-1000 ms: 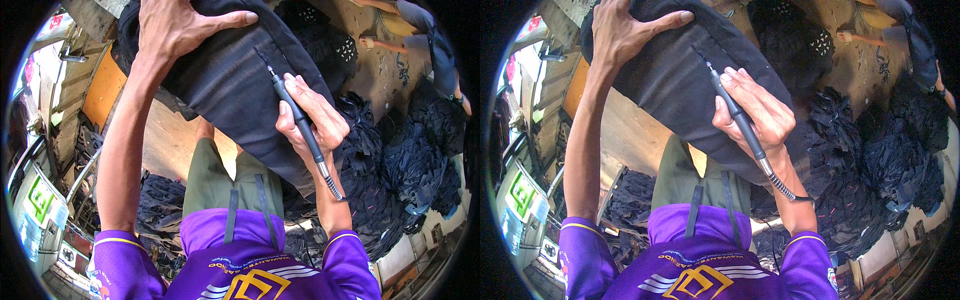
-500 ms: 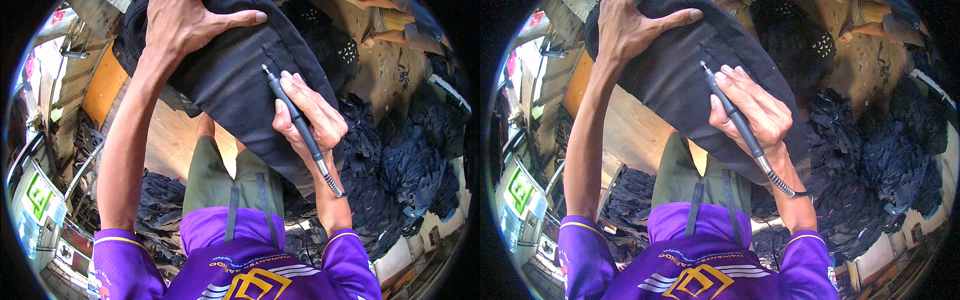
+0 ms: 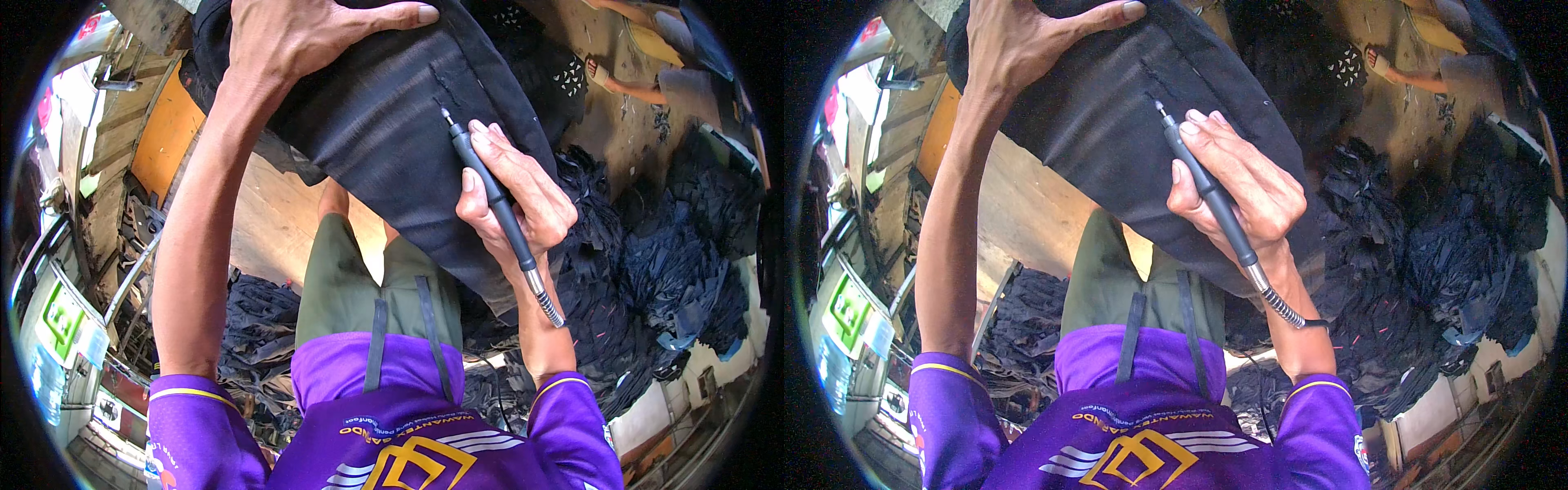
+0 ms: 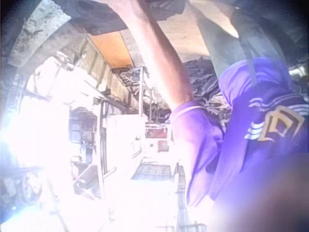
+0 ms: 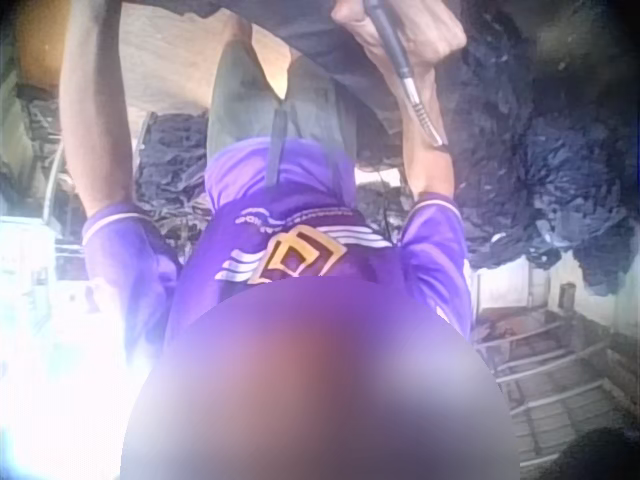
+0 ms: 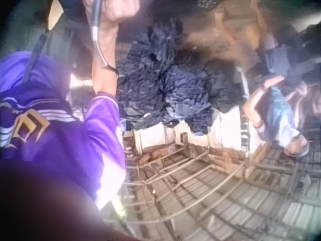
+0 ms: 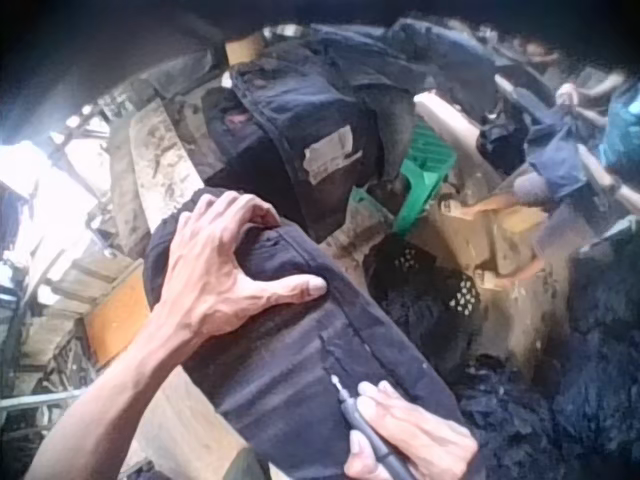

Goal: The person uses a rotary grinding tool to distress a pair of black jeans on a wooden workbench. They repeatedly apply the tool to create worn areas, then lift and reposition the jeans to work on different sections.

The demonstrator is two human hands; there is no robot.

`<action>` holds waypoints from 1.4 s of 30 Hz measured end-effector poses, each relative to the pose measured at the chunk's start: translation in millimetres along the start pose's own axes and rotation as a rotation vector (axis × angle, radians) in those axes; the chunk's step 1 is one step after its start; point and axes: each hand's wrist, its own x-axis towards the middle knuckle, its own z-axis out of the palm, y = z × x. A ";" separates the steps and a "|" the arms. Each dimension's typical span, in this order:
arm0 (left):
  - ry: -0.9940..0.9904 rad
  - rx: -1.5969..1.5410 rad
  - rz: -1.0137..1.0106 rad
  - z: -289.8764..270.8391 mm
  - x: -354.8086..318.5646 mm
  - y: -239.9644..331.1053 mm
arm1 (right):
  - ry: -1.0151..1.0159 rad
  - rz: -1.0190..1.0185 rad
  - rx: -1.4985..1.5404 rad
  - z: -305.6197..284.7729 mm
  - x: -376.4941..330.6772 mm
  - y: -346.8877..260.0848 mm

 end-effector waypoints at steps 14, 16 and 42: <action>0.035 0.028 0.019 2.6 -2.4 7.5 | -0.030 0.058 0.001 -14.4 -16.8 -2.7; 0.012 0.013 -0.007 2.2 -2.4 6.5 | -0.025 0.058 0.007 -16.2 -19.3 -3.7; 0.253 0.091 0.203 3.7 45.8 -82.6 | 0.066 -0.045 0.044 -29.5 -57.2 -37.7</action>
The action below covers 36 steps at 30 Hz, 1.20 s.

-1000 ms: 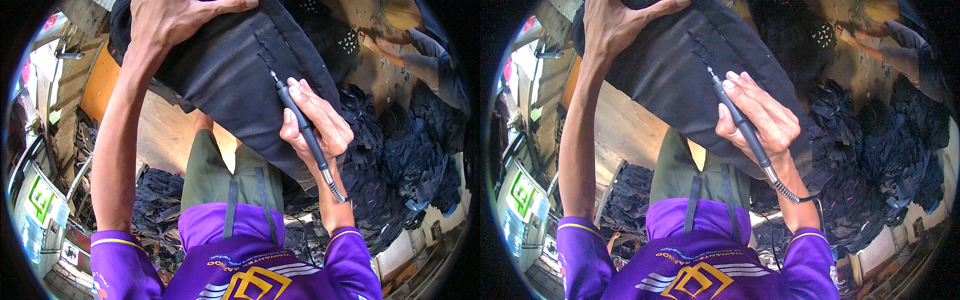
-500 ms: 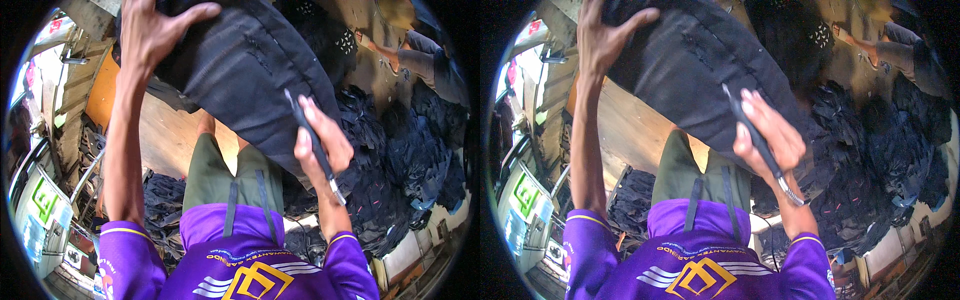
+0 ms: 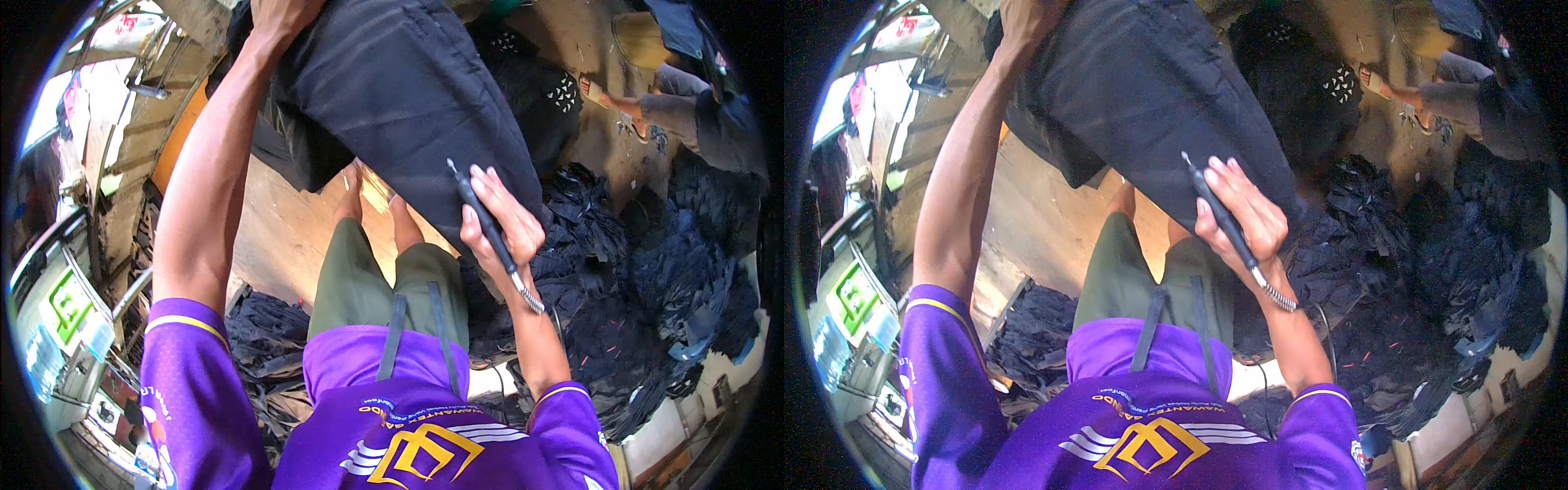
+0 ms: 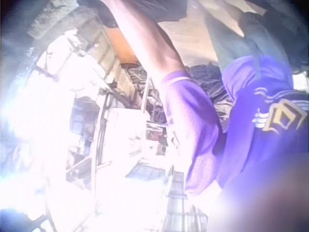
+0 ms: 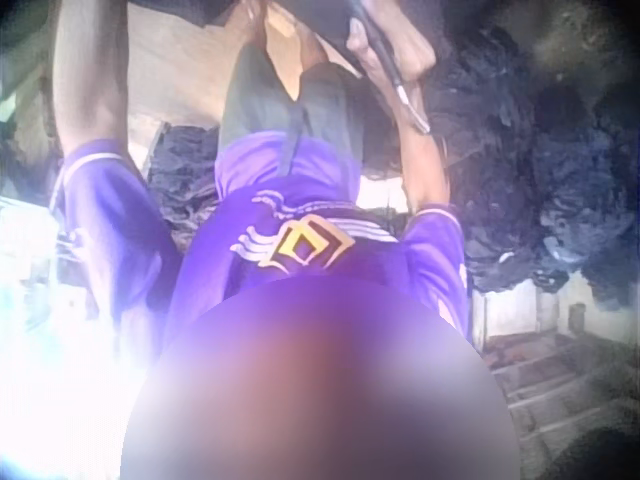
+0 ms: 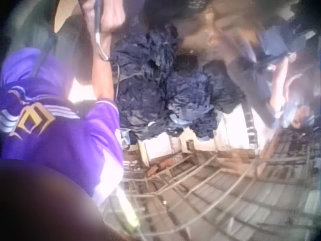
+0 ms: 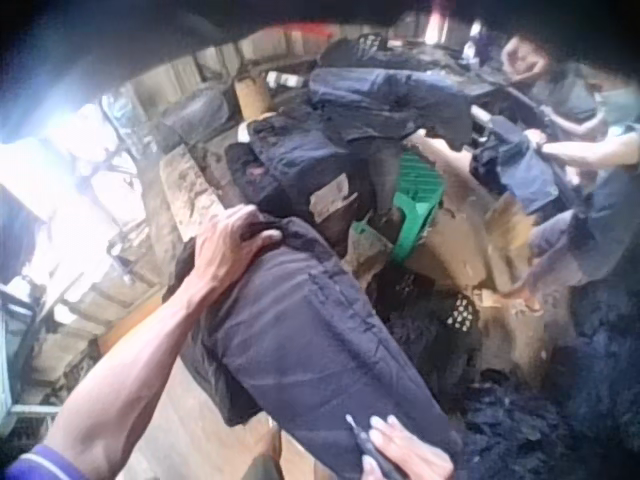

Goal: The person uses a rotary grinding tool to distress a pair of black jeans on a wooden workbench. They repeatedly apply the tool to create worn areas, then lift and reposition the jeans to work on different sections.

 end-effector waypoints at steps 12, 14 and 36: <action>-0.005 -0.020 -0.069 1.2 -6.4 4.0 | -0.149 0.019 -0.035 1.7 -31.0 -6.4; -0.004 -0.037 -0.073 0.8 -5.8 6.3 | -0.171 -0.001 -0.035 1.8 -31.9 -4.8; 0.005 0.058 -0.076 -1.5 -3.3 14.4 | -0.162 0.002 -0.058 -0.6 -30.0 -0.8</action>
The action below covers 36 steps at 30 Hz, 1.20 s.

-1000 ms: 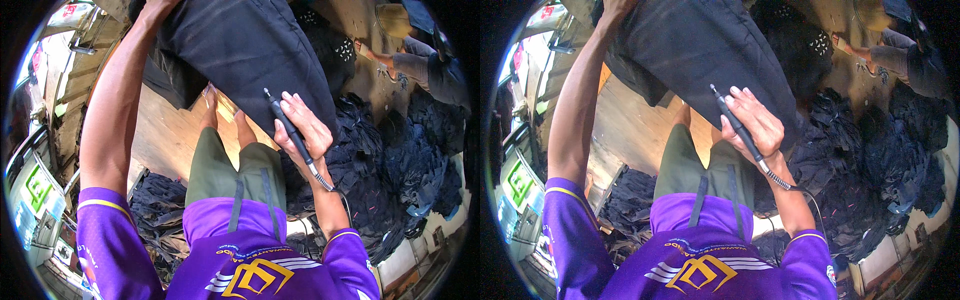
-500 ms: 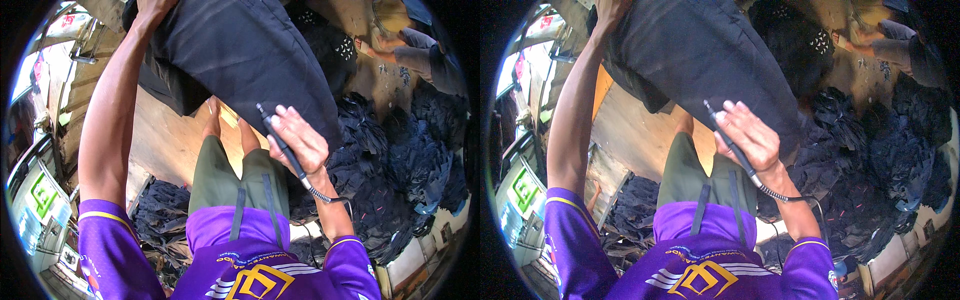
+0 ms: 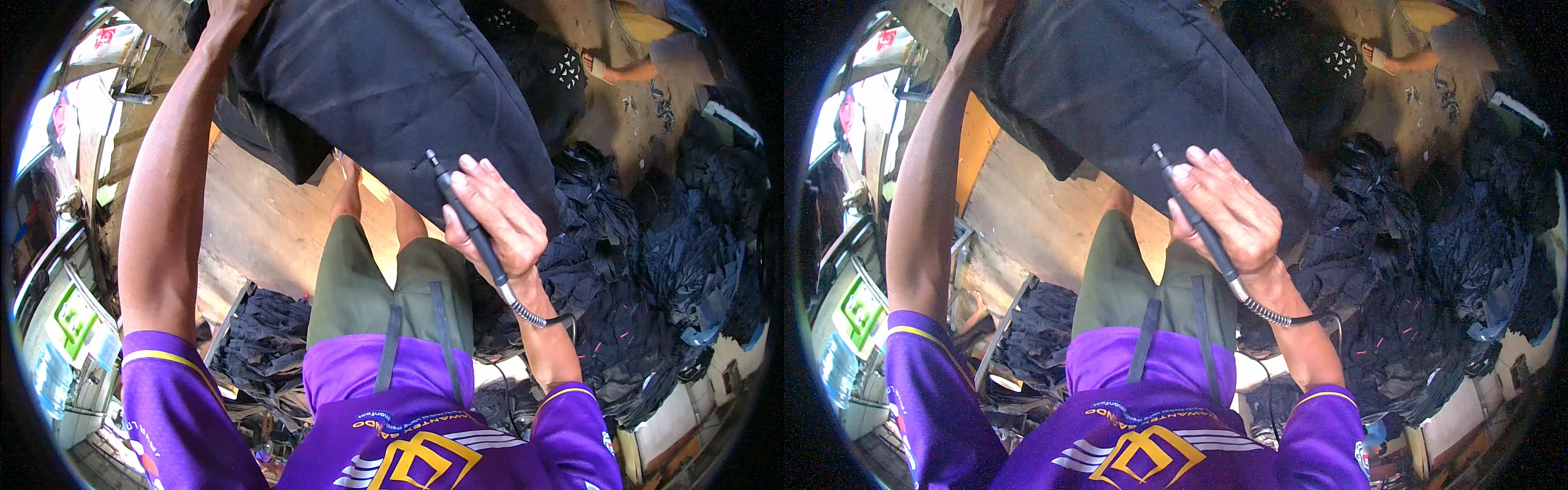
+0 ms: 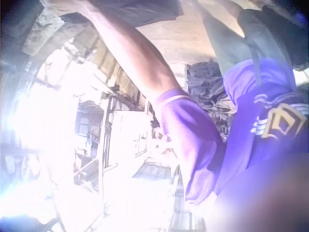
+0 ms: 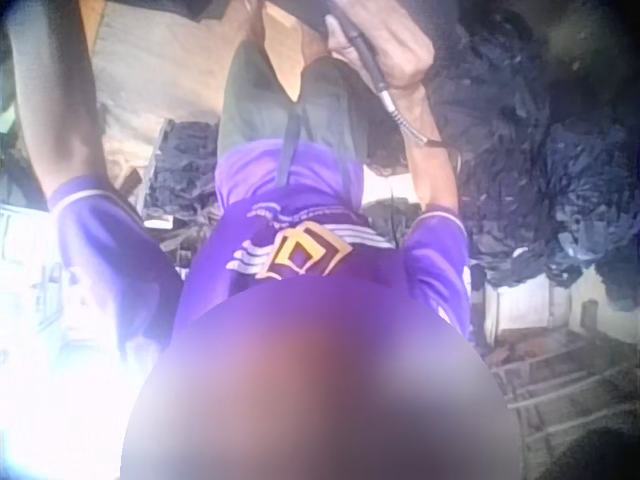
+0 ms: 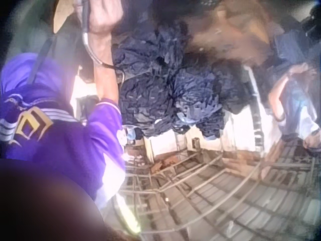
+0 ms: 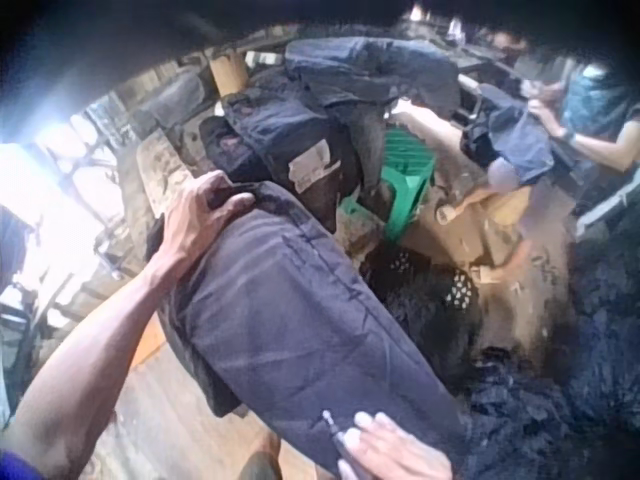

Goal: The person uses a rotary grinding tool to distress a pair of black jeans on a wooden workbench. They repeatedly apply the tool to create worn areas, then lift and reposition the jeans to work on different sections.

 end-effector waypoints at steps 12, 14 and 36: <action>-0.025 -0.090 -0.025 0.0 -0.6 -0.4 | -0.007 0.011 0.009 0.4 -0.7 -0.3; -0.011 -0.115 0.005 0.5 -0.7 -1.4 | -0.010 0.000 0.007 1.3 -1.1 0.3; -0.012 -0.085 0.000 0.8 -1.8 -0.7 | 0.021 0.011 -0.016 0.3 -4.0 2.2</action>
